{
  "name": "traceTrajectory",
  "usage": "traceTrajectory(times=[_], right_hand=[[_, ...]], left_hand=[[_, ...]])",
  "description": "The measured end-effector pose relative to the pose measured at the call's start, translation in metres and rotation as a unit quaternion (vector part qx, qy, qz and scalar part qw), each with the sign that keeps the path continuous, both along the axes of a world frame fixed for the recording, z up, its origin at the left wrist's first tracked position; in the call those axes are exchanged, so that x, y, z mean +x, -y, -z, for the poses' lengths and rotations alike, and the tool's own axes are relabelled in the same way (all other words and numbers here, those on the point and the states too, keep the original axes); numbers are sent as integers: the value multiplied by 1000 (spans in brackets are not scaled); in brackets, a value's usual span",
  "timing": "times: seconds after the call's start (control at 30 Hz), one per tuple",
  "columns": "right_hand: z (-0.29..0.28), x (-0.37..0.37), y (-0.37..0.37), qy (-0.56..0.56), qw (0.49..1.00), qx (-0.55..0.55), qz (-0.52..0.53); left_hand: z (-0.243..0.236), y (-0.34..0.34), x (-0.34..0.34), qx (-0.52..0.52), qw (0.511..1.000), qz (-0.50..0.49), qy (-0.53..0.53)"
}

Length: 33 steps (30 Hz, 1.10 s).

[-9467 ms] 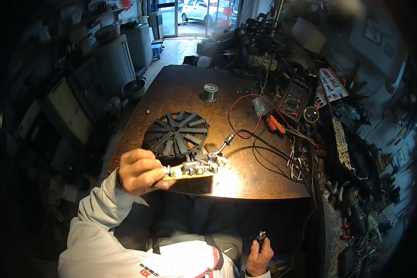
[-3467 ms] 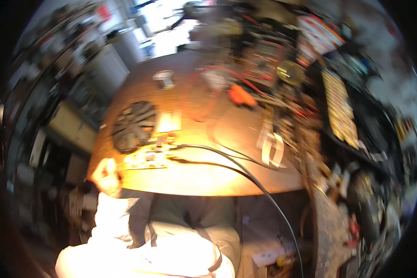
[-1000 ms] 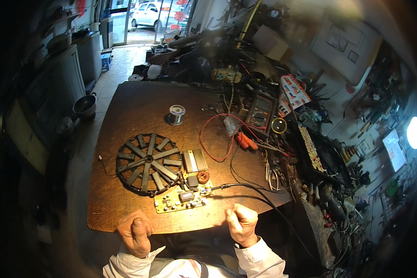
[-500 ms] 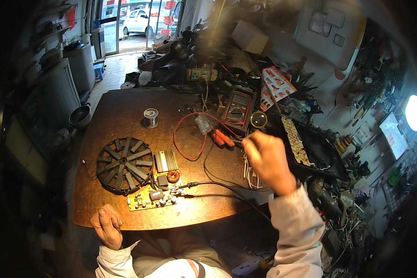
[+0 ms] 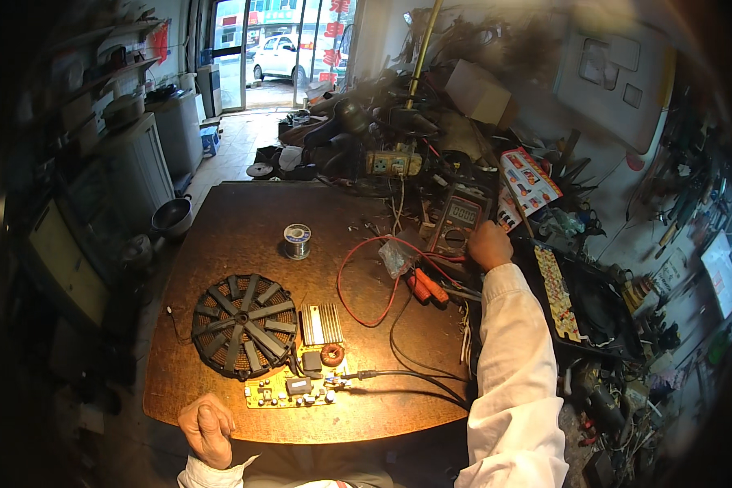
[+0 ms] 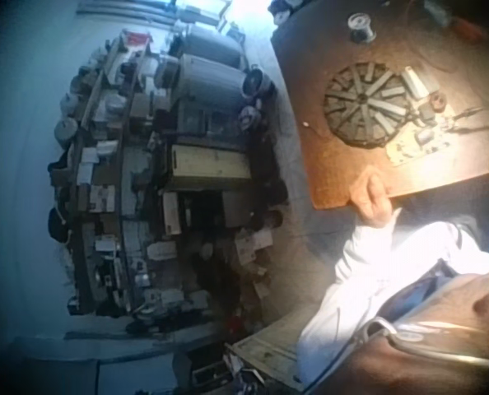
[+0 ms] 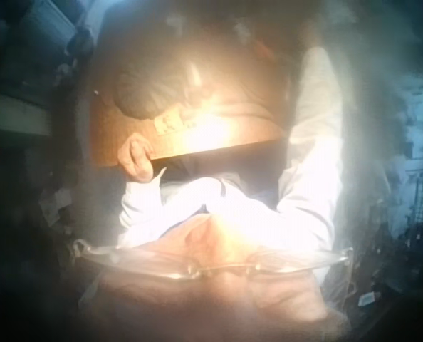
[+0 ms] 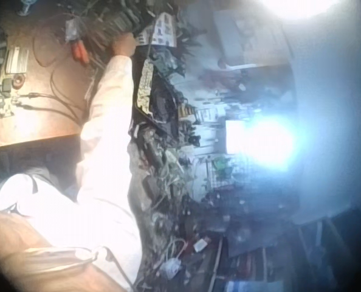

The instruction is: The person tests a circuit board using a multimeter, connecting probes to various points on the board while observing the meter readings. They also briefly handle a power cord and a fan assembly nearby.

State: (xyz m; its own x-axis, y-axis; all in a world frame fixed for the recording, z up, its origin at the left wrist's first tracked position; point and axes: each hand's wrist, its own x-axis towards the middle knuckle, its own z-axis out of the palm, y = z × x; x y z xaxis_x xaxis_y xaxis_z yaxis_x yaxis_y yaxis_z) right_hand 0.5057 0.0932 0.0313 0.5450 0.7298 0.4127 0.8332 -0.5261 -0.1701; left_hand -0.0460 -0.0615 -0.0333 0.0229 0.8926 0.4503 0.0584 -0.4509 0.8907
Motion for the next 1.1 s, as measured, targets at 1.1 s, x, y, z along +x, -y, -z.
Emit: traceTrajectory(times=[1.1], right_hand=[[-45,-111,-76,-68,960,127,-242]], left_hand=[[-9,-1,1,3,1000,2,4]])
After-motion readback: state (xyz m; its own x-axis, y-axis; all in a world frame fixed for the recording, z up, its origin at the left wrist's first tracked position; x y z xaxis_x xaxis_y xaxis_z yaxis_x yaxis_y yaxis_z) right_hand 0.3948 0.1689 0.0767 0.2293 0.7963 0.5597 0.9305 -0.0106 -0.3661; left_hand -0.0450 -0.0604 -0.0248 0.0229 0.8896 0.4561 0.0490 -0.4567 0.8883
